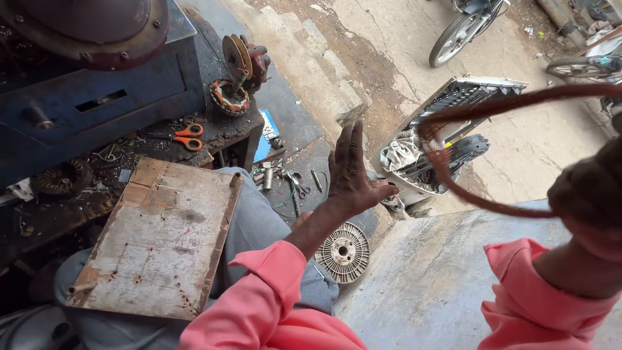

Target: The person is preparing and winding copper wire into a coil shape for a motor or fan component.

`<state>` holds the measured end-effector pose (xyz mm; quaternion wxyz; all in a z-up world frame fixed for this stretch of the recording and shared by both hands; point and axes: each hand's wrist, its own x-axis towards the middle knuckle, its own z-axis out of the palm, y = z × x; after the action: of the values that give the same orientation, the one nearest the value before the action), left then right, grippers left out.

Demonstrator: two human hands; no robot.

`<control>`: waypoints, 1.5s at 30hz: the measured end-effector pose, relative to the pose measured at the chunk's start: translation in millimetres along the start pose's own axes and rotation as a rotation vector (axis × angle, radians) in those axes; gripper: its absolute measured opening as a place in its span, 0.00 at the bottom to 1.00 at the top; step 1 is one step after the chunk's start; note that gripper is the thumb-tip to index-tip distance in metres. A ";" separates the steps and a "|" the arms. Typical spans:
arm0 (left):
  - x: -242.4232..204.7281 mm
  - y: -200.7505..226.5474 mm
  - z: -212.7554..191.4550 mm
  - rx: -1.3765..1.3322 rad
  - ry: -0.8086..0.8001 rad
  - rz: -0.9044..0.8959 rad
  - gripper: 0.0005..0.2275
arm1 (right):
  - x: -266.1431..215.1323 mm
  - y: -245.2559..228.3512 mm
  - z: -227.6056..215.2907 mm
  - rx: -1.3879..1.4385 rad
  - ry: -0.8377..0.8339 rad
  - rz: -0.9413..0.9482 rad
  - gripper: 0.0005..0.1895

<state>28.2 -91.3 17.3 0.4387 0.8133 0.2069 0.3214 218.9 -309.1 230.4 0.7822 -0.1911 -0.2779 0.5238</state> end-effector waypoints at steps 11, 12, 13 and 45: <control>15.6 -75.7 -44.6 -0.261 0.348 -0.061 0.29 | -40.5 95.6 51.9 -0.051 -0.108 0.276 0.13; 14.4 -81.0 -49.7 -0.259 0.347 -0.065 0.29 | -44.1 101.9 47.9 -0.047 -0.106 0.277 0.13; 16.0 -86.3 -55.5 -0.296 0.321 -0.076 0.21 | -45.7 107.6 43.7 -0.011 -0.125 0.287 0.13; 9.3 3.4 -172.5 -0.733 -0.796 -0.278 0.08 | -34.4 157.2 -9.3 0.010 -0.050 0.247 0.14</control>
<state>-86.6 12.8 93.9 0.7753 0.6313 0.0052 -0.0204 102.5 -281.6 122.3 0.7055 -0.2070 -0.2689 0.6222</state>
